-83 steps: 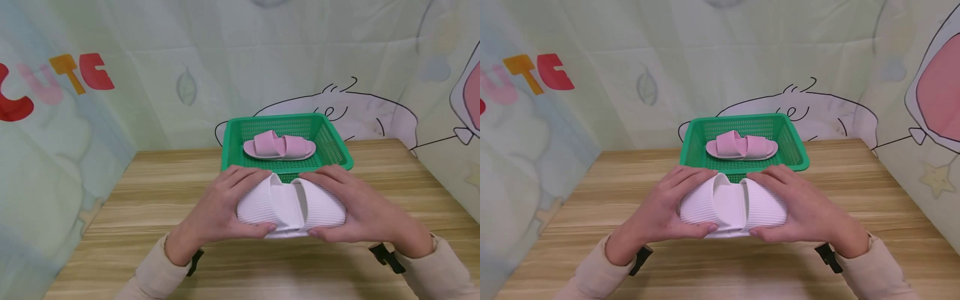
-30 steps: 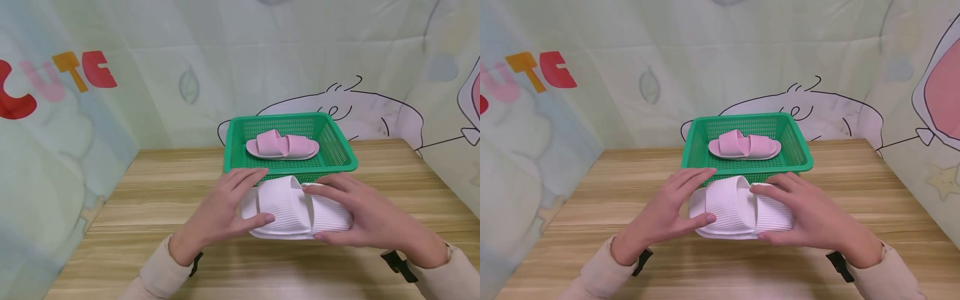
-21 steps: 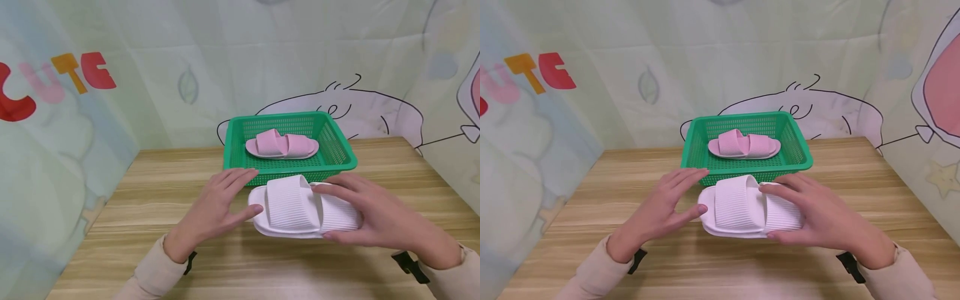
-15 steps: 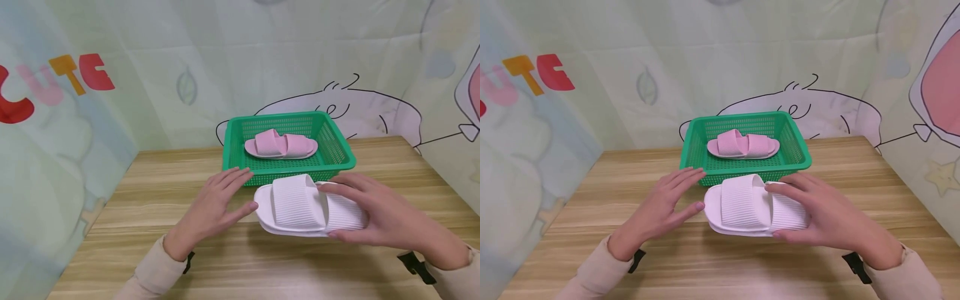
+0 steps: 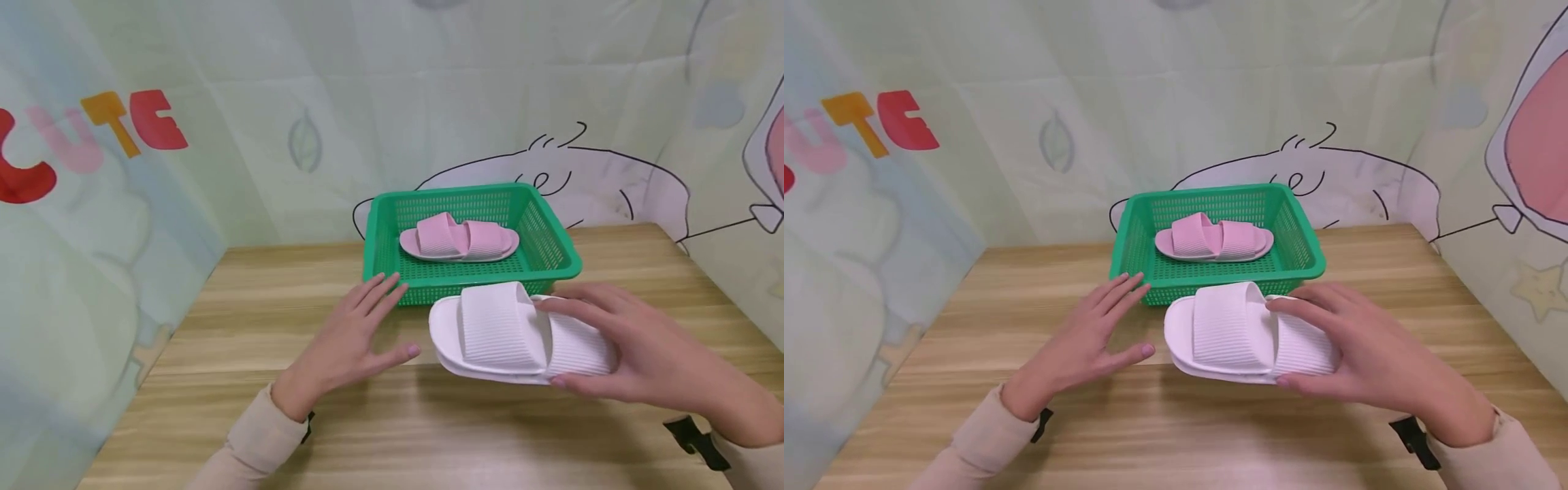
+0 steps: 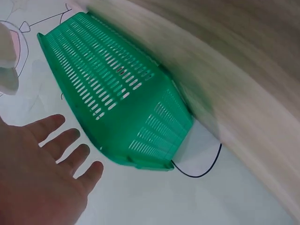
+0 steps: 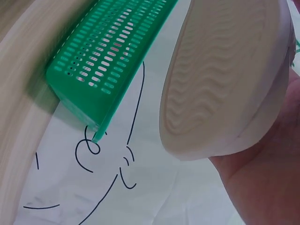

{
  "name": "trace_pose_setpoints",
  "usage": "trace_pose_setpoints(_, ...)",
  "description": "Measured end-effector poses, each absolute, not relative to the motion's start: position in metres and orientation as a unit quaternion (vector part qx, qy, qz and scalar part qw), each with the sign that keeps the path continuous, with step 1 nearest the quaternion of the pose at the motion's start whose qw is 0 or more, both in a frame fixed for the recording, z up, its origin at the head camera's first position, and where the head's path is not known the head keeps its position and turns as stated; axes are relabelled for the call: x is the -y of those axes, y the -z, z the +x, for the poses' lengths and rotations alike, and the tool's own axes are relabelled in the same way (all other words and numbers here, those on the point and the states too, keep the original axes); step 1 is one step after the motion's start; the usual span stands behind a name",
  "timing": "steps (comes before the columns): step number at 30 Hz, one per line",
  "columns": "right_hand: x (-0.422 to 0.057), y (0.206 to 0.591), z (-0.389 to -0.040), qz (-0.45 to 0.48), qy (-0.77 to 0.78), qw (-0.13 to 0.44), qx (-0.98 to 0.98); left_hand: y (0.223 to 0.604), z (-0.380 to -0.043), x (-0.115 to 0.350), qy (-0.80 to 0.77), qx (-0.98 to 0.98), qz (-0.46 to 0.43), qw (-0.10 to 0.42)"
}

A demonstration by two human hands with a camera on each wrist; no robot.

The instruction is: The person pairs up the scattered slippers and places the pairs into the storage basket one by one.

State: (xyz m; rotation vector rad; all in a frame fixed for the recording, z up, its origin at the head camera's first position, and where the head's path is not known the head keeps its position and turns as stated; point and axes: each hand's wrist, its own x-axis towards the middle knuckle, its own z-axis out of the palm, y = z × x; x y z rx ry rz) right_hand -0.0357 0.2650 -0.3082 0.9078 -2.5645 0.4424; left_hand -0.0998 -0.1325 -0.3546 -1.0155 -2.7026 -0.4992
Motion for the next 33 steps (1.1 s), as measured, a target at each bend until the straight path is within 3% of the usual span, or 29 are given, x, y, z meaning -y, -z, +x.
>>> trace_pose_setpoints(13, -0.268, 0.312, -0.041, 0.321, -0.163, 0.203, 0.911, 0.365, -0.109, 0.133, 0.149, 0.907, -0.373, 0.13)
trace_pose_setpoints(25, -0.274, 0.303, -0.061, 0.338, -0.191, 0.225, 0.894, 0.355, -0.115, 0.13, 0.15, 0.911, -0.369, 0.104)
trace_pose_setpoints(33, -0.27, 0.291, -0.082, 0.333, -0.22, 0.193, 0.896, 0.356, -0.115, 0.132, 0.147, 0.912, -0.369, 0.099)
